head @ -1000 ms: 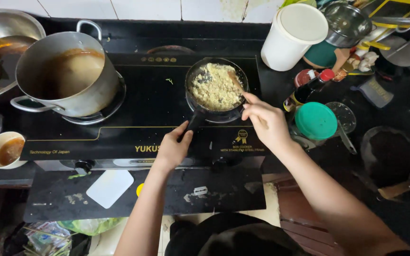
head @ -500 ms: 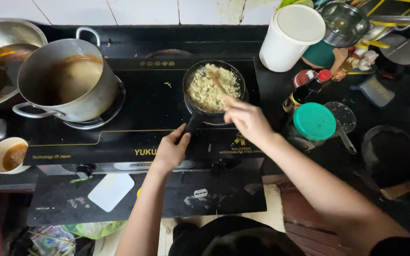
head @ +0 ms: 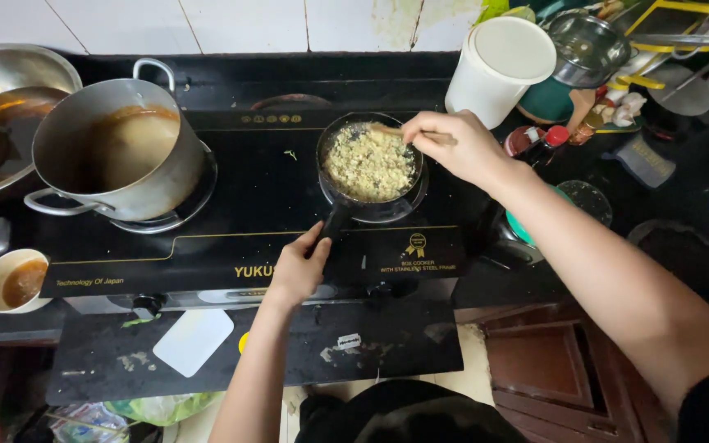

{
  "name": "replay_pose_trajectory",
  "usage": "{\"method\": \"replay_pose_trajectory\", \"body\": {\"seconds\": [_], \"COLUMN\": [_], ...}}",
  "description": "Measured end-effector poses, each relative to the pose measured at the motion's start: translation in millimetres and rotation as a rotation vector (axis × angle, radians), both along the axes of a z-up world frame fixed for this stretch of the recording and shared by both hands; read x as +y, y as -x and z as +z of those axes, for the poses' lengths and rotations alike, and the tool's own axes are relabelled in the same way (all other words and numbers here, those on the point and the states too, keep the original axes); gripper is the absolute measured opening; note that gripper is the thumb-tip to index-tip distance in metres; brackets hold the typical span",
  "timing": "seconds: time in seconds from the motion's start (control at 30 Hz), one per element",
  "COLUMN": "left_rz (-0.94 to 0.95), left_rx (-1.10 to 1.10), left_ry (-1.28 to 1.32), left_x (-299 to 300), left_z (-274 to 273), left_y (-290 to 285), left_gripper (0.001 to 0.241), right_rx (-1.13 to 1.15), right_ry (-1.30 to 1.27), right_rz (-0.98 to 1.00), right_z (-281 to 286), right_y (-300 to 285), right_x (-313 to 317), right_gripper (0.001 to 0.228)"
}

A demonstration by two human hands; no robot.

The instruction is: Stir-frying ingredients in a small pan on a gas stove.

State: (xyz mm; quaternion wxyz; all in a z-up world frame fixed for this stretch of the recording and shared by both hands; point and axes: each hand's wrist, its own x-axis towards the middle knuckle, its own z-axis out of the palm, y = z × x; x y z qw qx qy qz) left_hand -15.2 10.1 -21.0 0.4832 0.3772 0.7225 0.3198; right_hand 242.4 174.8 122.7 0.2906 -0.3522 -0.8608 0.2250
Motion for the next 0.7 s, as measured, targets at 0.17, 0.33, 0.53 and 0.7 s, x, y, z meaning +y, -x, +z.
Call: {"method": "replay_pose_trajectory", "body": {"seconds": [0.17,0.33,0.53,0.7], "left_rz": [-0.01,0.006,-0.046,-0.038], "left_rx": [-0.032,-0.045,-0.022,-0.008], "left_ry": [-0.005,-0.04,-0.103,0.011], "left_x": [-3.7,-3.2,-0.5,-4.0], "left_z": [14.4,15.3,2.1,10.0], "left_y": [-1.9,-2.2,2.7,1.3], "left_gripper": [0.051,0.052,0.052,0.051], "right_rx": [0.11,0.142,0.295,0.45], "right_ry": [0.011,0.033,0.041,0.24], "right_rz": [0.054,0.045,0.032,0.008], "right_z": [-5.9,-18.7,-41.7,-31.2], "right_y": [14.5,7.0,0.7,-12.4], "right_x": [5.2,11.3,27.7,24.5], "right_gripper": [0.017,0.02,0.023,0.02]}}
